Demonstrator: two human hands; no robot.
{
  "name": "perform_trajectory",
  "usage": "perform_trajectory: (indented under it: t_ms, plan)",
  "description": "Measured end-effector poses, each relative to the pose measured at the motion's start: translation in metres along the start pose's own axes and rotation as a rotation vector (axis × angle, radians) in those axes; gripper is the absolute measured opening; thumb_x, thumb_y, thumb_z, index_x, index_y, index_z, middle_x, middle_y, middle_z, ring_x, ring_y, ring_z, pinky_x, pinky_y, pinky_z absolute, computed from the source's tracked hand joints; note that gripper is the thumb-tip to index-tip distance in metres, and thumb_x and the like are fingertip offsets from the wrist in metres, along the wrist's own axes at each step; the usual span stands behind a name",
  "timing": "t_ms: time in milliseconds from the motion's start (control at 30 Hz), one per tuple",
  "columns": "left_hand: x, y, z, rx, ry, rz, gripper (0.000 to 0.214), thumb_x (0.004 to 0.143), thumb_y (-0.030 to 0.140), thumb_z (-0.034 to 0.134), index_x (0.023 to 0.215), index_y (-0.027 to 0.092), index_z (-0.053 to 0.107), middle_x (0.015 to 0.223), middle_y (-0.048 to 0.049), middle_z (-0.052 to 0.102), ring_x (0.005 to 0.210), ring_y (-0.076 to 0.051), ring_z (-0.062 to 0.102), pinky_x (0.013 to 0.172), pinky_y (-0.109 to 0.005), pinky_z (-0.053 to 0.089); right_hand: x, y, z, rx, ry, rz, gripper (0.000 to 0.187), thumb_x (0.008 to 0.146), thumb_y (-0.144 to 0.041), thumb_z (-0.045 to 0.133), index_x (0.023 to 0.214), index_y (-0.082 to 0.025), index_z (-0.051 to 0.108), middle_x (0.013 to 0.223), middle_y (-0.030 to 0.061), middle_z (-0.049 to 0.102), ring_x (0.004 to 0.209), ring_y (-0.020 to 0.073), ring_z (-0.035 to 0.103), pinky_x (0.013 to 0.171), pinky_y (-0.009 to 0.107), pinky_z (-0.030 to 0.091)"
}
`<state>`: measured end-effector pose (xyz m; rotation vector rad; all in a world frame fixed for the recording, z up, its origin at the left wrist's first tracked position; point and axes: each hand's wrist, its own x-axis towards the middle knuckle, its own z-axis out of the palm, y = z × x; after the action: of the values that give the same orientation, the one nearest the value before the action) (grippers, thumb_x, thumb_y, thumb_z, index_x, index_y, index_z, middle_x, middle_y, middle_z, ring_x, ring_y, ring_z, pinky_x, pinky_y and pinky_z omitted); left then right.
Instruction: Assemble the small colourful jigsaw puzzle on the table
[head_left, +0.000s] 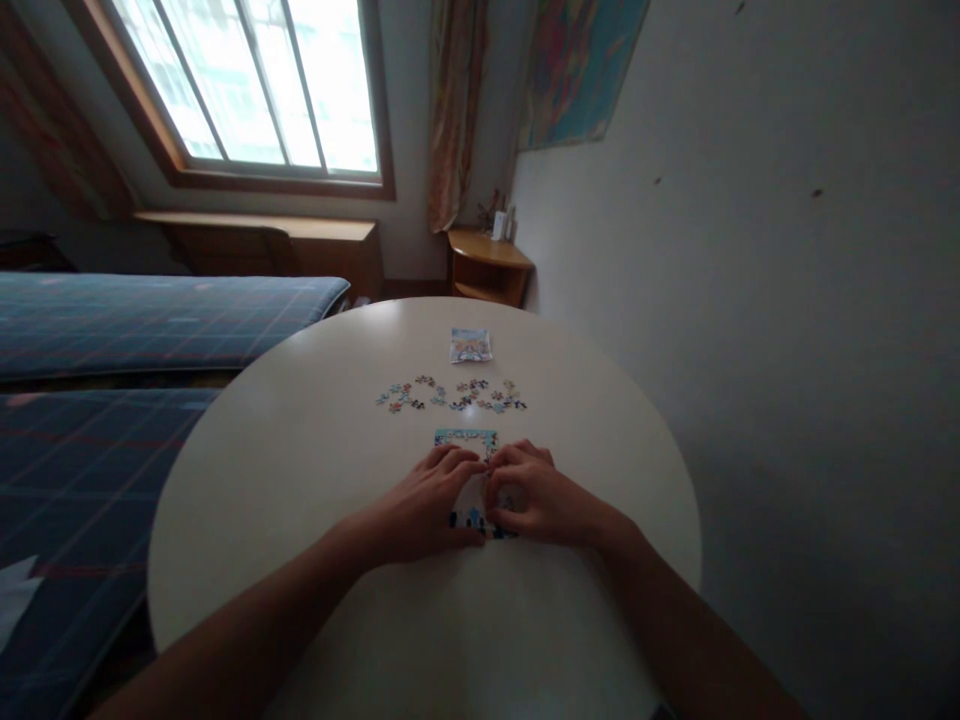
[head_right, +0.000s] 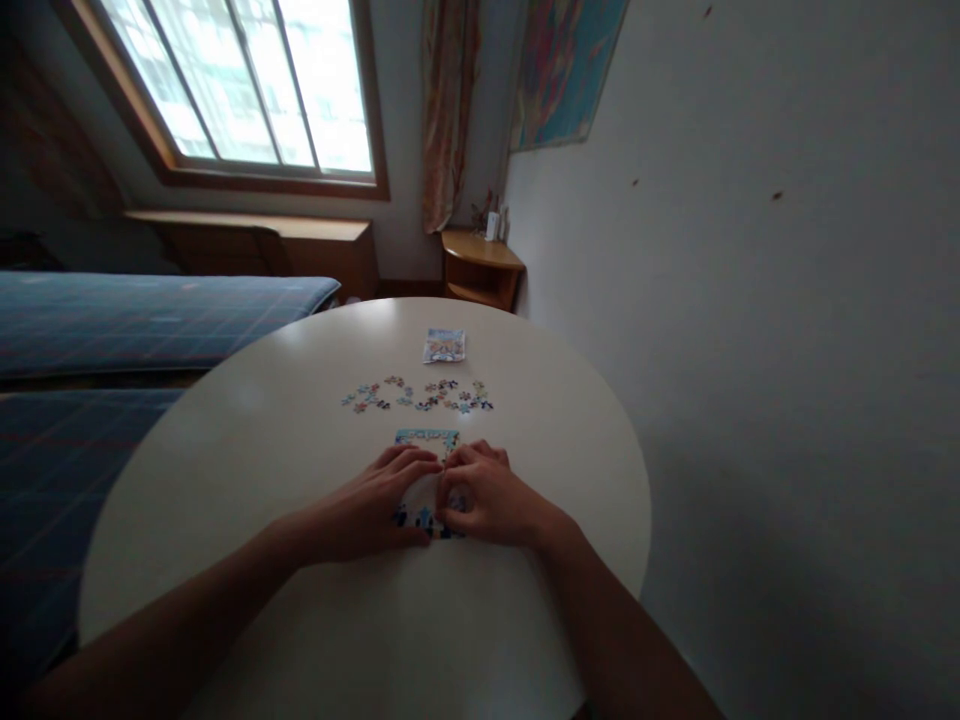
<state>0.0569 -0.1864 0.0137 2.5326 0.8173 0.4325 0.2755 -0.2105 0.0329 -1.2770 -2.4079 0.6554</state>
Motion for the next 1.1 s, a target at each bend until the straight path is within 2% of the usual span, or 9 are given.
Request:
perform_trajectory:
  t_ms: [267,400,500,733,900,1000,1100]
  plan:
    - [0.001,0.002,-0.003,-0.007,-0.011,-0.007,0.068,0.074,0.041,0.078,0.133,0.028,0.047,0.134,-0.0089,0.053,0.131,-0.030,0.041,0.112,-0.050,0.035,0.001,0.003,0.002,-0.024,0.026,-0.011,0.005,0.078,-0.027,0.077,0.080,-0.026,0.072,0.102,0.0027,0.063,0.108,0.0232,0.051,0.099,0.043,0.030]
    - [0.001,0.004,-0.008,-0.014,-0.026,0.009,0.066,0.078,0.046,0.074,0.135,0.028,0.046,0.136,-0.0093,0.052,0.135,-0.030,0.038,0.114,-0.050,0.033,-0.001,0.018,-0.007,0.006,0.150,0.017,0.005,0.084,-0.029,0.071,0.087,-0.025,0.071,0.103,0.0030,0.064,0.107,0.0211,0.054,0.100,0.041,0.032]
    - [0.000,0.005,-0.009,-0.011,-0.004,0.000,0.065,0.081,0.050,0.070,0.136,0.027,0.044,0.140,-0.0102,0.047,0.138,-0.030,0.033,0.115,-0.050,0.033,-0.003,0.031,-0.015,-0.022,0.213,0.071,0.005,0.084,-0.029,0.071,0.085,-0.025,0.070,0.102,0.0031,0.065,0.105,0.0213,0.055,0.098,0.040,0.034]
    - [0.000,-0.002,-0.003,0.032,0.022,0.001,0.064,0.083,0.042,0.069,0.138,0.027,0.040,0.146,-0.0106,0.041,0.141,-0.029,0.030,0.116,-0.051,0.031,-0.003,0.035,-0.013,-0.039,0.078,0.086,0.023,0.073,-0.041,0.080,0.083,-0.023,0.069,0.107,0.0040,0.063,0.111,0.0244,0.052,0.099,0.043,0.033]
    - [0.001,-0.006,0.002,0.071,0.002,0.035,0.068,0.084,0.046,0.067,0.141,0.025,0.036,0.146,-0.0108,0.041,0.142,-0.029,0.028,0.118,-0.050,0.028,-0.002,0.033,-0.011,-0.043,0.085,0.077,0.025,0.072,-0.040,0.081,0.084,-0.023,0.067,0.107,0.0038,0.062,0.111,0.0243,0.052,0.099,0.043,0.034]
    - [0.001,-0.006,0.001,0.071,-0.005,0.011,0.068,0.084,0.046,0.067,0.141,0.025,0.036,0.147,-0.0103,0.040,0.141,-0.029,0.029,0.117,-0.048,0.030,-0.001,0.042,-0.011,-0.043,0.163,0.090,0.019,0.079,-0.037,0.076,0.087,-0.023,0.067,0.106,0.0046,0.063,0.110,0.0235,0.054,0.099,0.042,0.036]
    - [0.000,-0.015,-0.005,0.100,0.036,-0.044,0.063,0.086,0.043,0.064,0.141,0.025,0.039,0.147,-0.0085,0.040,0.140,-0.027,0.032,0.116,-0.045,0.033,0.002,0.056,-0.010,-0.048,0.296,0.180,0.014,0.084,-0.028,0.069,0.096,-0.021,0.067,0.105,0.0070,0.065,0.104,0.0222,0.057,0.096,0.039,0.041]
